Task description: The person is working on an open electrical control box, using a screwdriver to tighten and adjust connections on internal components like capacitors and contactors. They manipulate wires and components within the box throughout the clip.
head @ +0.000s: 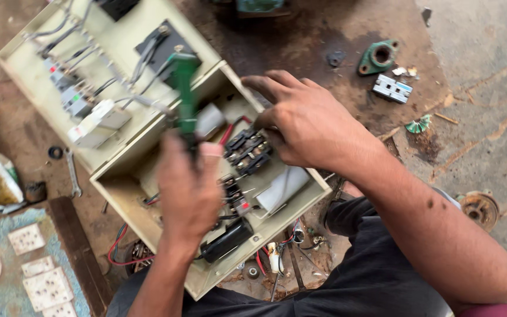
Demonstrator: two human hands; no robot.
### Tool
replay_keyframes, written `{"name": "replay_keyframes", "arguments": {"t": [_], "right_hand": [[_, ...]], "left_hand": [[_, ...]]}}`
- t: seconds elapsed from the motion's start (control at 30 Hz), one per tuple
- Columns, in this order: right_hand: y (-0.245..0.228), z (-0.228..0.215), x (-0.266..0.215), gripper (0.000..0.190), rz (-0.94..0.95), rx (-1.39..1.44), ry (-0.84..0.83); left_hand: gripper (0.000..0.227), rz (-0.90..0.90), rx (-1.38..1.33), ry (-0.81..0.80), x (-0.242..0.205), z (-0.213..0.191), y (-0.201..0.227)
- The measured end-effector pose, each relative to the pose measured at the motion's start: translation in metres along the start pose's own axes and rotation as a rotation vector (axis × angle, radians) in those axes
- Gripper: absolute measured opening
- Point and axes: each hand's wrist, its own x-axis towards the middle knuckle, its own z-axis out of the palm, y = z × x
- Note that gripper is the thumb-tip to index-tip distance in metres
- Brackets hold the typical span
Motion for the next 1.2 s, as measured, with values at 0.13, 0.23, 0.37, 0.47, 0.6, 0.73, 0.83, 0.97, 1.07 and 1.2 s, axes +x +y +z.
{"name": "replay_keyframes", "arguments": {"t": [0.13, 0.23, 0.37, 0.47, 0.6, 0.73, 0.83, 0.97, 1.07, 1.2], "right_hand": [[-0.004, 0.018, 0.006, 0.032, 0.041, -0.160, -0.070], [-0.004, 0.023, 0.012, 0.030, 0.061, -0.268, -0.158], [-0.007, 0.027, 0.021, 0.014, 0.139, -0.362, -0.285], [-0.008, 0.027, 0.024, 0.017, 0.160, -0.334, -0.333], [-0.006, 0.027, 0.025, 0.022, 0.135, -0.286, -0.324], [-0.002, 0.030, 0.023, 0.019, 0.134, -0.273, -0.295], [-0.007, 0.037, 0.022, 0.015, 0.156, -0.262, -0.217], [-0.016, 0.042, 0.018, 0.014, 0.172, -0.370, -0.191], [-0.016, 0.044, 0.019, 0.018, 0.237, -0.431, -0.274], [-0.022, 0.045, 0.016, 0.017, 0.282, -0.452, -0.311]], "left_hand": [[0.090, 0.419, 0.450, 0.046, -0.001, 0.019, -0.008], [0.093, 0.382, 0.377, -0.104, 0.000, 0.028, -0.011], [0.088, 0.249, 0.263, -0.333, 0.006, 0.030, -0.008], [0.077, 0.413, 0.230, -0.172, 0.006, 0.026, -0.006], [0.078, 0.329, 0.130, -0.236, 0.010, 0.024, -0.003], [0.075, 0.331, 0.071, -0.199, 0.010, 0.021, -0.002], [0.073, 0.333, 0.085, -0.207, 0.010, 0.018, -0.001], [0.072, 0.267, 0.042, -0.240, 0.010, 0.017, 0.000], [0.075, 0.340, 0.122, -0.208, 0.011, 0.019, -0.004], [0.078, 0.305, 0.068, -0.229, 0.006, 0.020, -0.010]]}}
